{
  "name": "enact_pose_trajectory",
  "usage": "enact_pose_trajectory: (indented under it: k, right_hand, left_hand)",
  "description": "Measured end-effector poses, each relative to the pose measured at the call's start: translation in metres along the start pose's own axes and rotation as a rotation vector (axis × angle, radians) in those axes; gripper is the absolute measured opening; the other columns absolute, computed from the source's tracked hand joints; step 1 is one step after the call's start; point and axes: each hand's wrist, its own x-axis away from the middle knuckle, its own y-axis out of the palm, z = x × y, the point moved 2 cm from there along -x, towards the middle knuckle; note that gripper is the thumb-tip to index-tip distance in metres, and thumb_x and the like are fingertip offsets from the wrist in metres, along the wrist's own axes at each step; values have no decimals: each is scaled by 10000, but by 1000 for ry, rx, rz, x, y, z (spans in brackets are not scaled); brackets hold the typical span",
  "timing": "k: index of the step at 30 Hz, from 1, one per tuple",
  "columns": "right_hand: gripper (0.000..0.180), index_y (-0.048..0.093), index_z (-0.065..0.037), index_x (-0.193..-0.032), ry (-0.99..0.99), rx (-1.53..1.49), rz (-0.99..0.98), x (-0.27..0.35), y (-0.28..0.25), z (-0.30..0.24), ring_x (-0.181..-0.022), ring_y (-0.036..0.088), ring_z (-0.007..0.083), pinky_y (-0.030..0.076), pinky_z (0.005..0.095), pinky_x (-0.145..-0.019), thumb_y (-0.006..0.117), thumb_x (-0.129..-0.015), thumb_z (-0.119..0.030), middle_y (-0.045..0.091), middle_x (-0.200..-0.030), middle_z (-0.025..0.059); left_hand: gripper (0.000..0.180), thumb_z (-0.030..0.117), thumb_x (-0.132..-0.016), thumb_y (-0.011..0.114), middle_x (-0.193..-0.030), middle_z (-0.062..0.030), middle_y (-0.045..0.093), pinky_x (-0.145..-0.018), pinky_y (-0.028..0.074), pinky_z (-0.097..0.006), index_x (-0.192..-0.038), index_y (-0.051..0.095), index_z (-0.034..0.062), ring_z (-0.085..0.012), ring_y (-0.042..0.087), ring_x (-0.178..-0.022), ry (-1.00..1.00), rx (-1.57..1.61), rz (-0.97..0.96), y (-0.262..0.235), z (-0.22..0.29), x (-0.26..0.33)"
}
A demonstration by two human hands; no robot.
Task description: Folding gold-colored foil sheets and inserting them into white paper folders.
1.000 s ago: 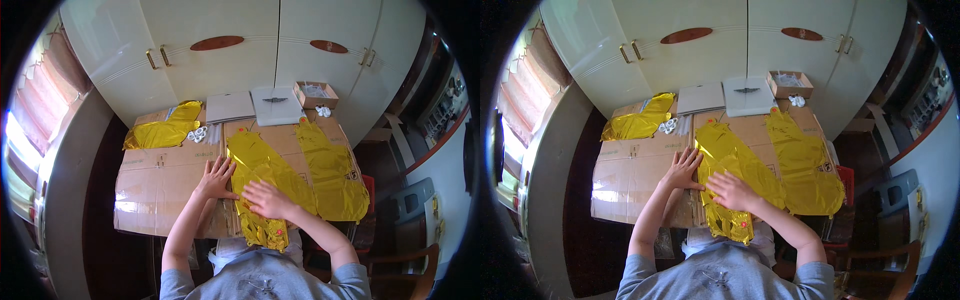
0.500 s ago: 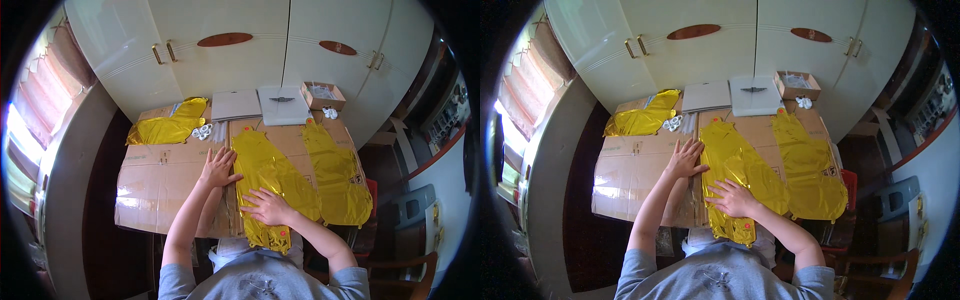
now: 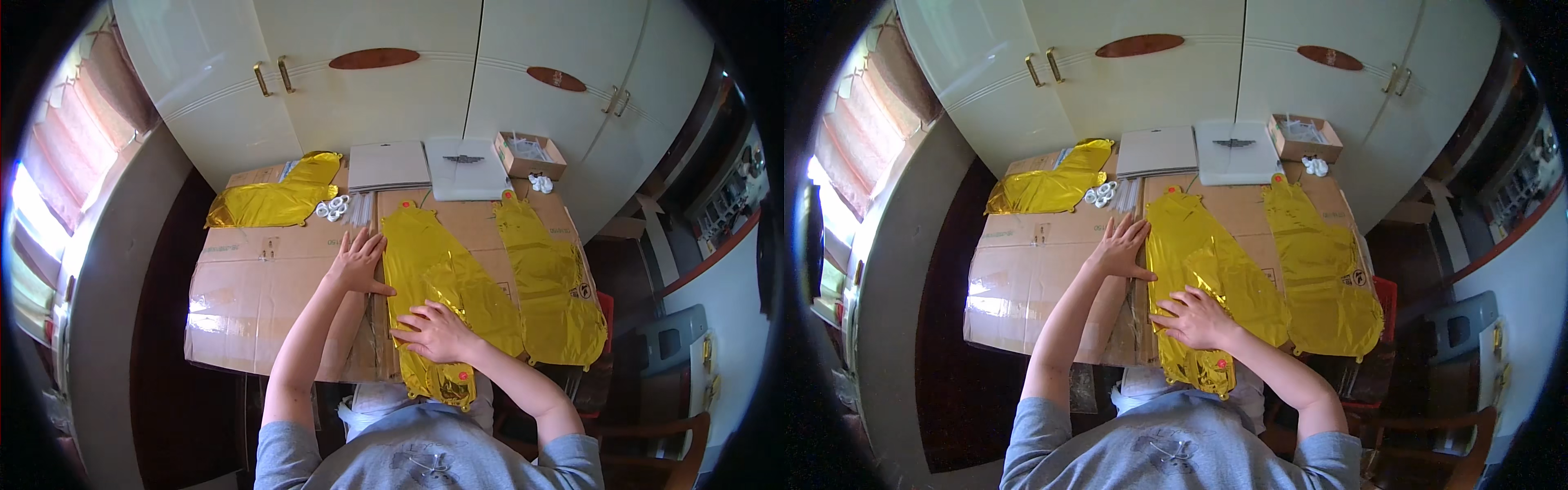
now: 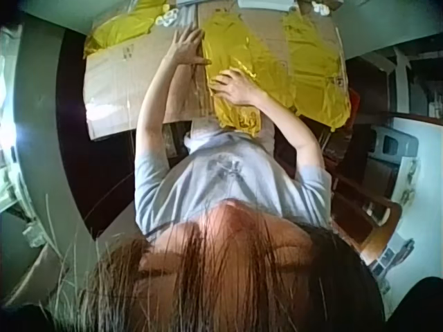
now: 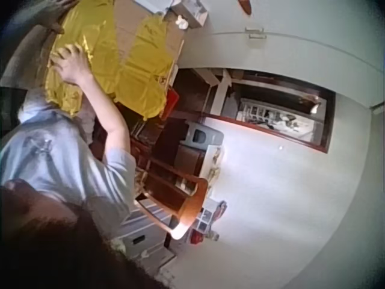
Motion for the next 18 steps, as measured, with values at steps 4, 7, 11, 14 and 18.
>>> enact_pose_trajectory:
  k: [4, 7, 11, 14, 18]
  right_hand:
    - [361, 588, -386, -1299, -18, 9, -49, 1, 2, 1, -1281, 456, 263, 299, 480, -1102, 553, -939, -378, 520, -1386, -7]
    - [361, 578, -415, -1305, -50, 11, -80, 3, -2, 1, -1304, 436, 274, 284, 502, -1113, 539, -948, -381, 476, -1451, -48]
    - [373, 573, -438, -1302, -77, 11, -92, 6, 1, 1, -1346, 388, 307, 266, 567, -1111, 567, -933, -387, 465, -1467, -100]
    - [366, 561, -446, -1312, -109, 33, -123, 6, 2, -2, -1395, 333, 329, 233, 623, -1115, 535, -948, -415, 464, -1466, -109]
    - [361, 548, -454, -1321, -112, 7, -137, 7, 5, -1, -1431, 279, 345, 188, 656, -1129, 499, -964, -441, 449, -1475, -124]
  left_hand:
    - [1348, 891, -538, 606, -1557, -150, 281, -1160, 111, -625, -1507, 270, 17, -368, 133, -1478, -4, -34, -28, -2, 1, 0]
    - [1365, 906, -521, 596, -1559, -136, 277, -1160, 123, -623, -1506, 271, 19, -354, 139, -1479, -7, -60, -26, -1, 1, -1]
    - [1333, 896, -561, 583, -1562, -153, 270, -1160, 105, -626, -1508, 261, 15, -360, 127, -1482, -3, -61, -45, -5, 3, -1]
    - [1256, 882, -637, 540, -1561, -154, 274, -1160, 99, -625, -1507, 269, 16, -340, 126, -1486, -29, -35, -20, 0, 1, -3]
    - [1131, 845, -745, 465, -1555, -140, 292, -1162, 98, -618, -1499, 295, 20, -299, 140, -1489, -55, -50, 0, -3, 3, -8]
